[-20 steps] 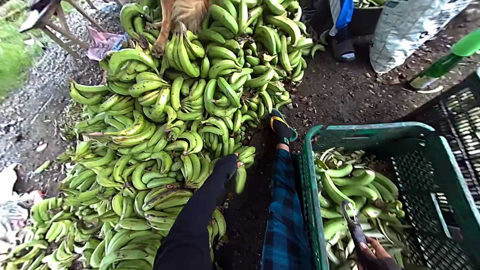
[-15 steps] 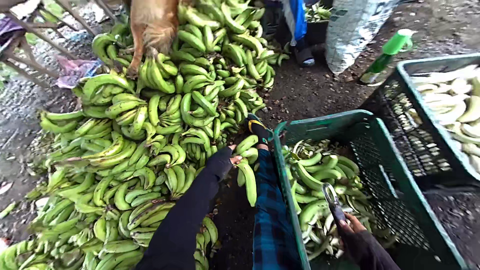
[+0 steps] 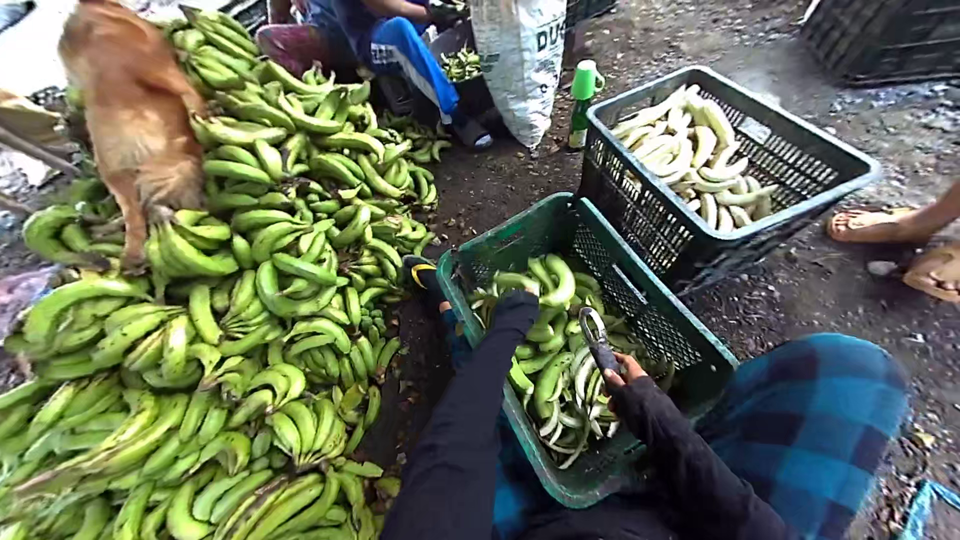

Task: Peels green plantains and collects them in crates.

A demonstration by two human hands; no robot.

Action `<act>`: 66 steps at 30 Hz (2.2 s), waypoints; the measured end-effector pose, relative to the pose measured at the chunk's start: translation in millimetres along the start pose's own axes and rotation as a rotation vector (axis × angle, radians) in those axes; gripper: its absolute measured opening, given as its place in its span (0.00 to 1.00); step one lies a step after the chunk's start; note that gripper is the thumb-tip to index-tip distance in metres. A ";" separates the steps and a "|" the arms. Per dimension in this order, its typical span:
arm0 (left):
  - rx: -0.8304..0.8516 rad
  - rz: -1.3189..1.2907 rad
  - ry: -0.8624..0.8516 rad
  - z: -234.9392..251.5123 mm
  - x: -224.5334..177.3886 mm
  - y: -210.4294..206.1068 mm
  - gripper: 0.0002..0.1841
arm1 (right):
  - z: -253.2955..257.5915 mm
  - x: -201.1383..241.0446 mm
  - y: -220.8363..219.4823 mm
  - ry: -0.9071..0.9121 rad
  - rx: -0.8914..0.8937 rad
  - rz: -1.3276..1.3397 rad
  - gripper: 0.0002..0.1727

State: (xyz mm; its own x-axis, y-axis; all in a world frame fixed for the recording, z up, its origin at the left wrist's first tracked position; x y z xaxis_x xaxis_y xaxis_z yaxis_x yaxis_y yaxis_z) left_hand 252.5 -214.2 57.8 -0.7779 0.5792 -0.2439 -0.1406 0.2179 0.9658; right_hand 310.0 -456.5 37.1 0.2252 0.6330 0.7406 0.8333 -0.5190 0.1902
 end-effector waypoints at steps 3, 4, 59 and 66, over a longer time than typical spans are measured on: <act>0.523 0.131 0.098 -22.4 -19.8 -8.0 0.25 | 14.7 -0.6 3.8 0.070 -0.066 -0.093 0.35; 0.504 0.143 0.133 -25.3 -18.4 -8.7 0.26 | 20.9 -2.9 2.8 0.131 -0.103 -0.134 0.38; 0.267 -0.233 0.305 -9.6 35.5 41.1 0.32 | 100.4 110.9 -80.0 0.269 0.129 -0.130 0.27; 0.379 0.095 -0.313 -21.3 62.3 44.5 0.21 | -10.7 104.8 -60.1 0.297 0.214 -0.454 0.32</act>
State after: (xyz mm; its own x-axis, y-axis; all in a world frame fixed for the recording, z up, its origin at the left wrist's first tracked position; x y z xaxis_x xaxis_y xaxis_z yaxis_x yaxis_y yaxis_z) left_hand 184.7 -185.2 87.4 -0.5471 0.8056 -0.2275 0.1992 0.3893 0.8993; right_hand 278.0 -365.1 110.1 -0.3044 0.5606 0.7701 0.9036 -0.0858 0.4196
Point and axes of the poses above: each hand's wrist, its own z-axis towards the middle knuckle, its own y-axis out of the back of the hand, x = y × z, the point moved 7 cm from there along z, towards the middle knuckle, and after that the axes turned 2 degrees about -x, right-handed, at the moved point
